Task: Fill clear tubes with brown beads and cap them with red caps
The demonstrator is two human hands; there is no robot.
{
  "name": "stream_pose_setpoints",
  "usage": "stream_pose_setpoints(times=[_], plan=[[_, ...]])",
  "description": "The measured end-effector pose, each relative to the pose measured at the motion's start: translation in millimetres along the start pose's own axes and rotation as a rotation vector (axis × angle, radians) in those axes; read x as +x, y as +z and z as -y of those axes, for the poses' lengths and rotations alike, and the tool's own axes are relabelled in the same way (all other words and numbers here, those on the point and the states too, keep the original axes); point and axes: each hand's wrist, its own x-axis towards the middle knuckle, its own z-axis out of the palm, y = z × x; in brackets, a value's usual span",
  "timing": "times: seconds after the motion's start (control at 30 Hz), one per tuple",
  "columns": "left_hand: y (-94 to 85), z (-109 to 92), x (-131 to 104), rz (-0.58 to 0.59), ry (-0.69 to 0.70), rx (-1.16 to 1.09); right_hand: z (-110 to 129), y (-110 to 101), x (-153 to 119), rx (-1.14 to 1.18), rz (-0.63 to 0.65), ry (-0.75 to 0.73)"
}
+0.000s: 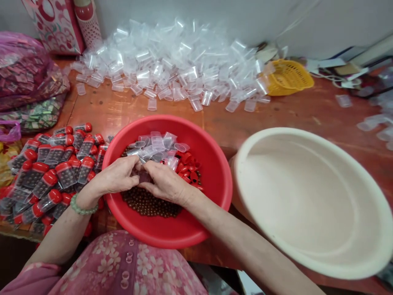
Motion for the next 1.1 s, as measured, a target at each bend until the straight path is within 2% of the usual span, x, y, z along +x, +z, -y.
stream_pose_setpoints(times=[0.07,0.23,0.3,0.37,0.53,0.63,0.73,0.83,0.9,1.03,1.1], plan=[[0.2,1.9,0.8,-0.019,0.013,-0.03,4.5,-1.8,-4.1,-0.146,0.064,0.005],[1.5,2.7,4.0,-0.122,0.027,0.013,19.9,-8.7,-19.3,-0.469,0.458,0.161],[2.3,-0.7,4.8,-0.044,0.012,0.125,24.0,-3.9,-23.6,-0.526,0.547,0.203],[4.0,-5.5,5.2,0.05,-0.046,0.232,26.1,5.6,-23.3,-0.524,0.573,0.186],[11.2,-16.6,9.0,0.124,-0.217,0.337,24.0,34.3,-1.5,-0.365,0.509,0.11],[12.5,-20.7,12.1,0.157,-0.267,0.344,15.3,47.8,14.7,-0.218,0.387,0.041],[9.2,-22.7,12.4,0.133,-0.276,0.321,4.7,53.6,23.5,-0.091,0.264,-0.013],[3.4,-20.3,9.7,0.092,-0.257,0.281,0.0,47.7,22.5,-0.006,0.178,-0.029],[-0.3,-14.7,7.1,0.024,-0.203,0.179,1.4,38.3,17.4,0.075,0.098,-0.022],[-6.6,1.5,-1.1,-0.186,-0.049,-0.261,10.4,14.7,3.3,0.241,-0.002,0.001],[-9.8,6.4,-7.9,-0.162,0.01,-0.431,15.3,4.1,-3.0,0.291,-0.002,0.017]])
